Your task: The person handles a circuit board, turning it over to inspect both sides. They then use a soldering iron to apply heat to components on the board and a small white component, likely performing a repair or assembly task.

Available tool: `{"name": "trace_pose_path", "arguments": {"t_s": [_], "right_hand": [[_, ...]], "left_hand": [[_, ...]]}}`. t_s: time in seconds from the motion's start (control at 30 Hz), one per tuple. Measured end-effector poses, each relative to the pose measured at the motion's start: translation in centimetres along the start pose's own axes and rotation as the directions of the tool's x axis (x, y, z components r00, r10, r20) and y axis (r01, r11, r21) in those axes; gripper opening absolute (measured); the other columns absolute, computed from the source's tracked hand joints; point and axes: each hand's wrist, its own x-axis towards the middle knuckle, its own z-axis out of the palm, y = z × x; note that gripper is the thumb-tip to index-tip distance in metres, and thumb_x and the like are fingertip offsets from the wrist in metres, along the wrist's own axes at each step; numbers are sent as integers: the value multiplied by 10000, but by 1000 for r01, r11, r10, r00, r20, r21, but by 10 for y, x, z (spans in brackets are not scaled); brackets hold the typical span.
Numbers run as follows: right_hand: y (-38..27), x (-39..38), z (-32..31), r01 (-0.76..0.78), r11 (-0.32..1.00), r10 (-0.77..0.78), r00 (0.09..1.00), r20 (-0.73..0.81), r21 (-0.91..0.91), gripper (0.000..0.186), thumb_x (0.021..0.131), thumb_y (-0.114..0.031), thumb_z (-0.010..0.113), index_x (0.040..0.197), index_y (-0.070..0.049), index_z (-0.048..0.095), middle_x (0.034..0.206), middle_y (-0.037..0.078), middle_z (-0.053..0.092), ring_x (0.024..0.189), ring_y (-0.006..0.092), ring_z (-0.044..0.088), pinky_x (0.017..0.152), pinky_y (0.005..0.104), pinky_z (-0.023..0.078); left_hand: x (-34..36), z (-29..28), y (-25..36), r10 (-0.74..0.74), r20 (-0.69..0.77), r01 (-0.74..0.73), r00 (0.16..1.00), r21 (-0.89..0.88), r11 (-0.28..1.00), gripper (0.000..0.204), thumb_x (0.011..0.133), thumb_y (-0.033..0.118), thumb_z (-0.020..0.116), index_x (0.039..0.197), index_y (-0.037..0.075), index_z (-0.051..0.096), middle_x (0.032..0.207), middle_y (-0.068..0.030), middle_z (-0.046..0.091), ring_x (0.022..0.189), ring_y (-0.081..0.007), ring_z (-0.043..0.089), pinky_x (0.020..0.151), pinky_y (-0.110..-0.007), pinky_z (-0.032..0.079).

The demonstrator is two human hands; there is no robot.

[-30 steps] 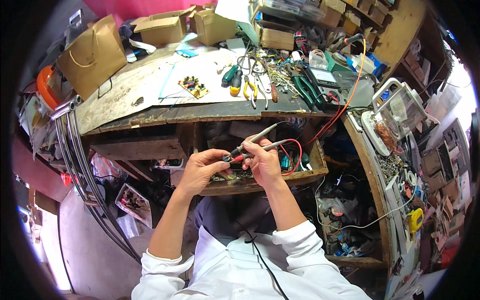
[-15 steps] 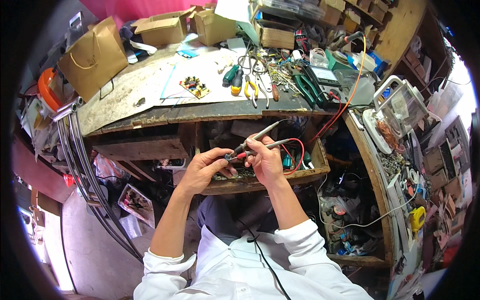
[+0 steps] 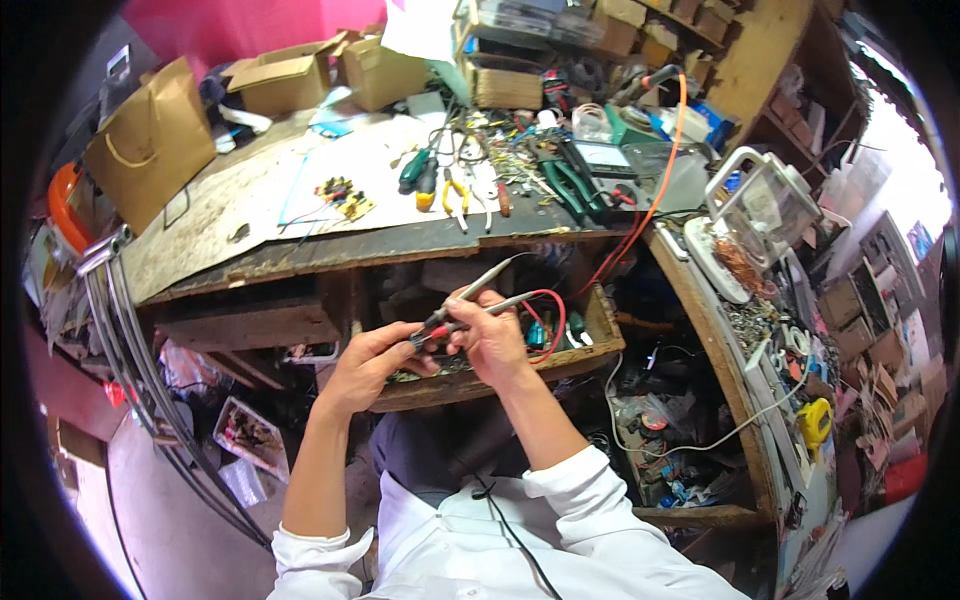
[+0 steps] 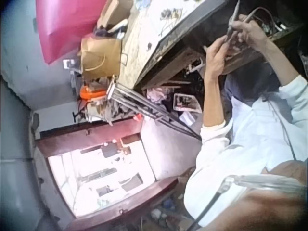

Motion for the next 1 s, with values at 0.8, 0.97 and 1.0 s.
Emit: {"name": "trace_pose_path", "arguments": {"t_s": [0.8,0.97,1.0], "right_hand": [[0,0,-2,12,1000,-12,1000,8,3,116,901,-92,678,967,-10,628,805,88,679,574,123,637,476,240,538],[1,1,-1,23,1000,-24,1000,20,12,109,900,-87,676,962,-9,631,796,86,680,558,119,630,470,240,535],[0,1,-3,26,1000,-26,999,19,4,106,899,-86,675,959,-10,632,796,85,680,557,119,630,470,241,536]], "left_hand": [[0,0,-3,34,-3,-34,999,-60,998,326,1006,93,530,1296,-53,547,1151,-132,662,934,-223,689,837,-348,582],[-1,-1,-2,27,1,-26,1000,-63,998,316,1011,74,510,1297,-55,547,1138,-130,660,940,-212,686,842,-330,577],[1,-1,-4,28,-2,-28,1000,-57,998,314,1011,73,507,1294,-57,548,1129,-130,661,940,-210,685,841,-326,576]]}}
